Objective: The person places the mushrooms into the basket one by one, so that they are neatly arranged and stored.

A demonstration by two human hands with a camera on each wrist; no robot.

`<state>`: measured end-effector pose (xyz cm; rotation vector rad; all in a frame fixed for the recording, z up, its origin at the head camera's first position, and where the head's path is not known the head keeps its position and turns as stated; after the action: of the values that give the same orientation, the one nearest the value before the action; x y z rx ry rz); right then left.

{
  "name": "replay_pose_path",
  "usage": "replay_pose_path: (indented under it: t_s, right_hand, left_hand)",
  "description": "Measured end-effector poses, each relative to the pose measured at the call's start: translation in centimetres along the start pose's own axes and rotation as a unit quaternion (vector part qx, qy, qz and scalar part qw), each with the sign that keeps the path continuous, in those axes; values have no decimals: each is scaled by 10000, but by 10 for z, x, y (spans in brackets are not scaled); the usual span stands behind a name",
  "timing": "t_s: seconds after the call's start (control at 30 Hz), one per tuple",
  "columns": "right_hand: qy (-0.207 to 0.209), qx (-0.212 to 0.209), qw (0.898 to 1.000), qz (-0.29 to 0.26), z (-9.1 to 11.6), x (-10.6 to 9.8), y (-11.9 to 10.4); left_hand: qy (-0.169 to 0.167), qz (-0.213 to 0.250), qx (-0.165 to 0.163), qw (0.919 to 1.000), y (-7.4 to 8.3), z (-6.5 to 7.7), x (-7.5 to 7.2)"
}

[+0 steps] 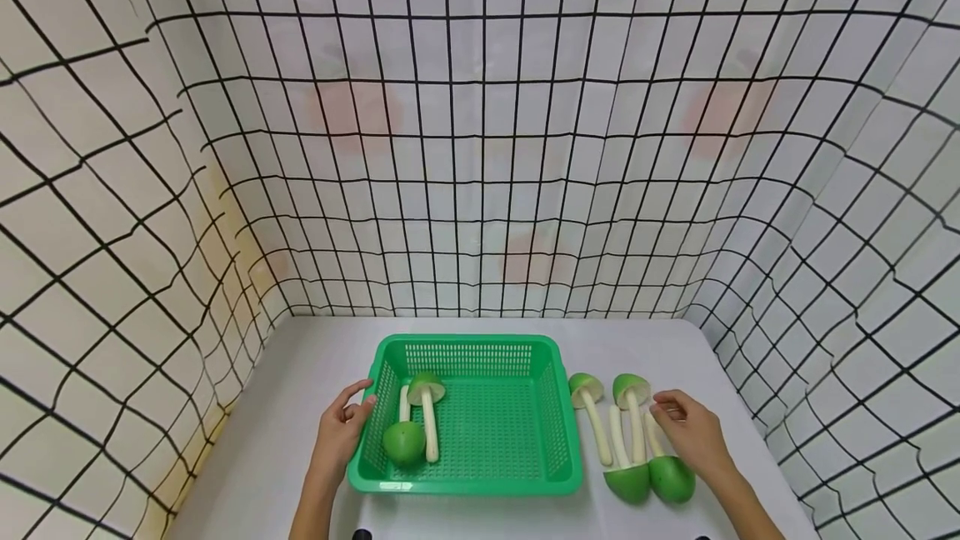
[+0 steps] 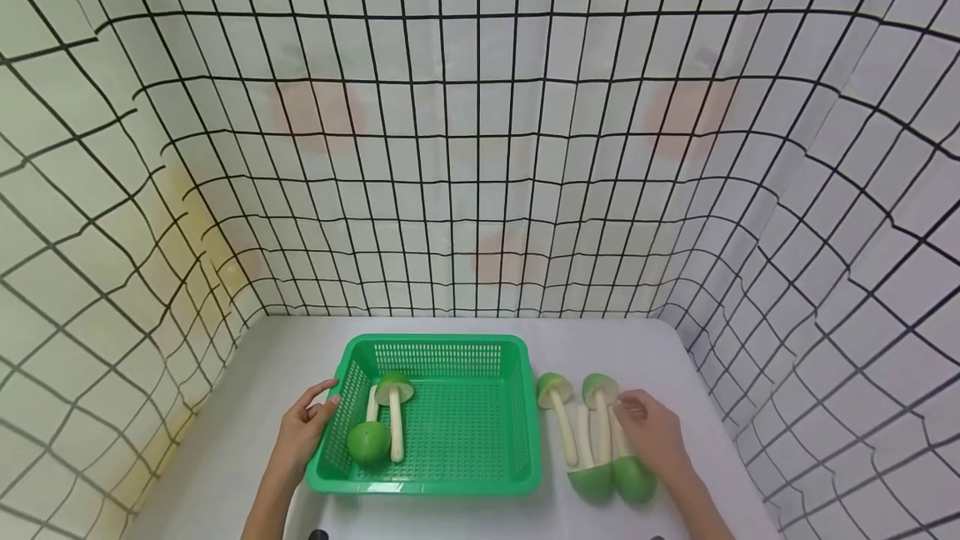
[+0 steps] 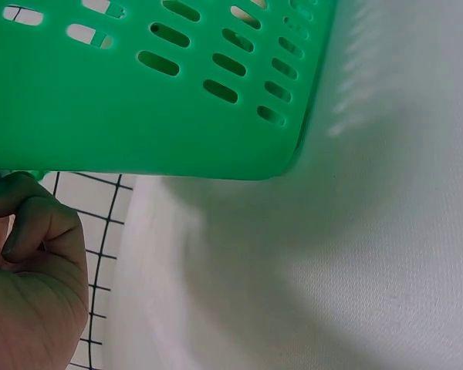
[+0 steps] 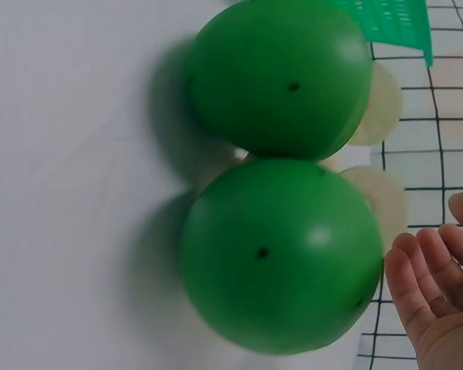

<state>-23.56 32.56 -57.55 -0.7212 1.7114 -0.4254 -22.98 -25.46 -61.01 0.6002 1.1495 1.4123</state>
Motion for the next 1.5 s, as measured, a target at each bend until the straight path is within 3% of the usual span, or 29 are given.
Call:
replay_pose_path:
  t_s: [0.3, 0.53, 0.93, 1.2, 1.5]
  right_hand:
    - [-201, 331, 9991, 190, 10, -1, 18]
    - [-233, 392, 9987, 245, 10, 0, 33]
    - [-746, 823, 9937, 154, 11, 12, 49]
    - [-882, 786, 9928, -183, 9, 23, 53]
    - [-1133, 950, 9890, -105, 12, 26, 54]
  left_hand:
    - [-66, 21, -155, 9999, -2, 1, 1]
    - [-42, 63, 16, 10000, 1, 1, 0]
    - [-31, 121, -6, 9999, 1, 0, -1]
    - [-17, 96, -13, 10000, 1, -1, -2]
    - [-49, 91, -58, 9999, 2, 0, 0]
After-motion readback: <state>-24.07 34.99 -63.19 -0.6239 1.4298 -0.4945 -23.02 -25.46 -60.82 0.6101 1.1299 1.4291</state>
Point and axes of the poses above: each hand's wrist, its own z-axis away from the middle knuckle, its own x-axis out of the palm, y = z × x, the point moved 5 cm from there along -z, towards the middle knuckle, and after that the axes turned 14 degrees about -x, right-handed, at the moved point
